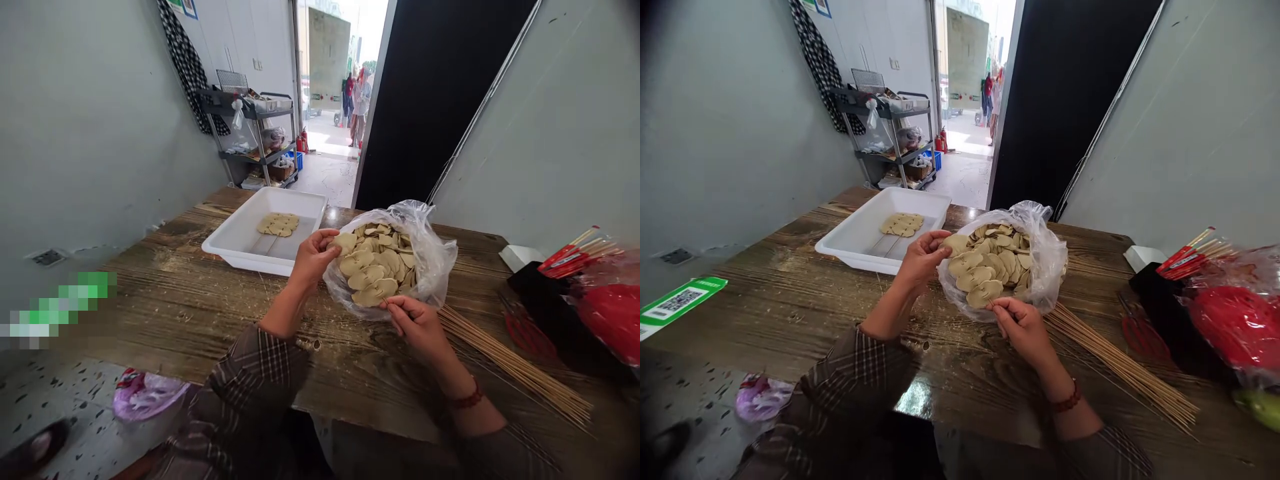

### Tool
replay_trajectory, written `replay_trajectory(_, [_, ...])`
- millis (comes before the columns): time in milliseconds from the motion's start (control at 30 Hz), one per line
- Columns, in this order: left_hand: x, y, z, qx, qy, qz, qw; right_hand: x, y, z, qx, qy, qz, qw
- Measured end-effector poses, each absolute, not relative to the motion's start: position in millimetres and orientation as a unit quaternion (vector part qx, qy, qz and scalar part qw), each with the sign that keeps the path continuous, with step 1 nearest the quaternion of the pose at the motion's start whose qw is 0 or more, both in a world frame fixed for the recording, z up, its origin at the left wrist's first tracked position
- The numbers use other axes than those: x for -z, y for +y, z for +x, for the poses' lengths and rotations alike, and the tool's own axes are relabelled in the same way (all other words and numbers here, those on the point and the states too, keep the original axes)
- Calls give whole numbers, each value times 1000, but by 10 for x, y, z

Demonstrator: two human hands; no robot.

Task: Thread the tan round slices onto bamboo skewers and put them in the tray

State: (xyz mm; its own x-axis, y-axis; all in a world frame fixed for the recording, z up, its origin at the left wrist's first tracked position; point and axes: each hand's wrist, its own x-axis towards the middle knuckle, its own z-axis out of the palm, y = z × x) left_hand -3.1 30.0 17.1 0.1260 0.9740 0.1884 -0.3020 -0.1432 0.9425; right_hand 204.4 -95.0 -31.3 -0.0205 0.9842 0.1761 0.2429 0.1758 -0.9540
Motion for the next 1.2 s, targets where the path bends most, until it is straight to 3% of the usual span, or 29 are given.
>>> replay_trajectory(467, [-183,350,-68,-594,360,563,447,341,-973,2084,-354,-637,-518,447])
replay_trajectory(1200, [-213,306,-85,-564,366,630,389,295,-948,2040,-344,-630,-542,437])
